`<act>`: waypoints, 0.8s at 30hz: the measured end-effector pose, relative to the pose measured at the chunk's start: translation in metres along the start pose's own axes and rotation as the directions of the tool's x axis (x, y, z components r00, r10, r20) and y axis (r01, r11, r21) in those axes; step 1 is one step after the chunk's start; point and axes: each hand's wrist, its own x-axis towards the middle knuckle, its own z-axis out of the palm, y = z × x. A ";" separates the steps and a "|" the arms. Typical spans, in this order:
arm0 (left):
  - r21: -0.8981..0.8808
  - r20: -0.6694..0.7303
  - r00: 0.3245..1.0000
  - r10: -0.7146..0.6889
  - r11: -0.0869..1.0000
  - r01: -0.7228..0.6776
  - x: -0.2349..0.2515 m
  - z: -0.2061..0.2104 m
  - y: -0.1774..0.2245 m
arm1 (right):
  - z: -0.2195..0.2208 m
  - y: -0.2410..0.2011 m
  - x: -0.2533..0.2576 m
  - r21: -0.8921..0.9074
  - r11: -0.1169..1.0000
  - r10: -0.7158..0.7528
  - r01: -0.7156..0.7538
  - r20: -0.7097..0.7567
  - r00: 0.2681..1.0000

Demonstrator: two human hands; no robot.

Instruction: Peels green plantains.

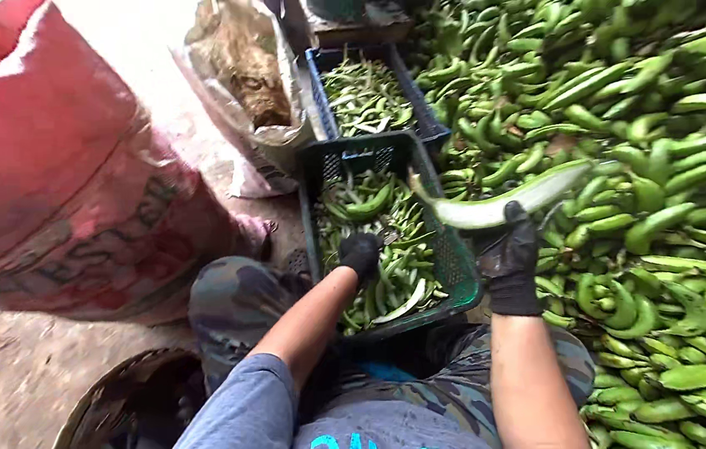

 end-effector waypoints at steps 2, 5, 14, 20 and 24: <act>0.031 0.005 1.000 -0.004 1.000 0.004 0.013 0.017 -0.002 | 0.000 0.000 0.002 -0.041 0.999 -0.035 0.034 -0.023 0.999; 0.036 0.012 1.000 -0.020 0.999 0.020 0.016 0.013 -0.006 | 0.005 -0.003 0.003 -0.146 0.985 -0.096 0.088 -0.052 0.994; -0.918 -0.261 0.957 0.125 0.273 -0.286 -0.053 -0.051 0.000 | 0.008 -0.018 -0.009 -0.616 0.760 -0.335 0.208 -0.096 0.937; -0.949 -0.297 0.916 0.270 0.027 -0.316 -0.094 -0.047 0.035 | 0.012 -0.013 -0.008 -0.662 0.686 -0.366 0.302 0.045 0.930; -0.837 -0.545 0.781 0.304 -0.140 -0.529 -0.123 -0.080 0.054 | 0.017 -0.015 -0.014 -0.643 0.693 -0.354 0.325 0.090 0.931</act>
